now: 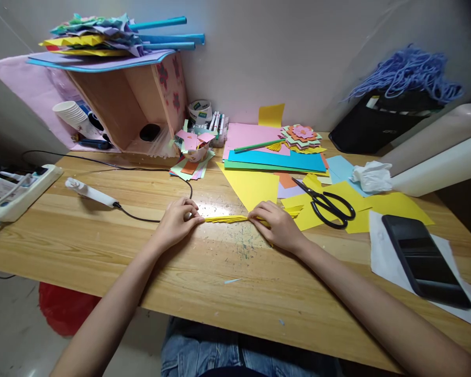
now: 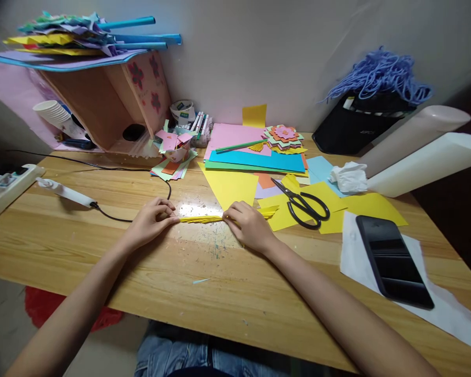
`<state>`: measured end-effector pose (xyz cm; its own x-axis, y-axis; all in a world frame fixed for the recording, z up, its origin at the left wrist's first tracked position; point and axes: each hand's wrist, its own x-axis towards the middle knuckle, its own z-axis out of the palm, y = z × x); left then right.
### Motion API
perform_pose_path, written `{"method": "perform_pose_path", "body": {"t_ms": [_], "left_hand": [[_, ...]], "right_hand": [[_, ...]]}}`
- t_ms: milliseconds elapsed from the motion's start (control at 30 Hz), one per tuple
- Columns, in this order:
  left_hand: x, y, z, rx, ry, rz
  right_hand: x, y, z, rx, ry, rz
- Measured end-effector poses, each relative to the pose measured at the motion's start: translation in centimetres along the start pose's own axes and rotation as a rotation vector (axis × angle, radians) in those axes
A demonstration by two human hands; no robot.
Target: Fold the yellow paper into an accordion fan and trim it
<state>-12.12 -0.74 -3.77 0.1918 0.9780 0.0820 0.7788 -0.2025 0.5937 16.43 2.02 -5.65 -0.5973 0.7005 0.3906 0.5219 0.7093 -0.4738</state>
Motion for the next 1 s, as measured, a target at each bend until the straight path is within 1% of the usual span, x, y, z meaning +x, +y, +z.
{"method": "perform_pose_path", "body": {"t_ms": [67,167,233,300,333,400,467,567,700,800,900,1000], "left_hand": [[-0.1,0.6,-0.3,0.013,0.008,0.032],[0.2,2.8,0.0,0.050,0.029,0.131],[0.8,4.6,0.8,0.116,-0.005,0.214],[1.6,6.3,1.9,0.158,-0.068,0.275],[2.1,6.9,2.4,0.145,-0.089,0.280],[2.7,7.5,3.4,0.094,-0.130,0.242],[3.0,7.6,3.9,0.023,-0.127,0.178],[3.0,7.3,4.0,-0.038,-0.100,0.117],[2.8,6.9,3.9,-0.076,-0.132,0.082],[2.8,6.7,4.0,-0.114,-0.123,0.075],[2.7,6.6,4.1,-0.189,-0.122,0.072],[2.4,6.5,4.3,-0.264,-0.135,0.021]], "right_hand": [[0.0,0.0,0.1,-0.018,0.003,-0.012],[0.0,0.1,0.2,-0.054,0.010,-0.042],[0.0,0.0,0.2,-0.087,0.015,-0.067],[0.0,0.0,0.2,-0.135,0.024,-0.097],[-0.1,-0.1,0.3,-0.165,0.031,-0.116],[-0.2,-0.2,0.3,-0.227,0.050,-0.158],[-0.2,-0.3,0.3,-0.276,0.076,-0.194],[-0.3,-0.3,0.3,-0.307,0.111,-0.239],[-0.3,-0.3,0.4,-0.343,0.109,-0.284],[-0.4,-0.3,0.4,-0.363,0.104,-0.302],[-0.5,-0.3,0.5,-0.361,0.131,-0.326],[-0.5,-0.4,0.4,-0.355,0.167,-0.347]]}}
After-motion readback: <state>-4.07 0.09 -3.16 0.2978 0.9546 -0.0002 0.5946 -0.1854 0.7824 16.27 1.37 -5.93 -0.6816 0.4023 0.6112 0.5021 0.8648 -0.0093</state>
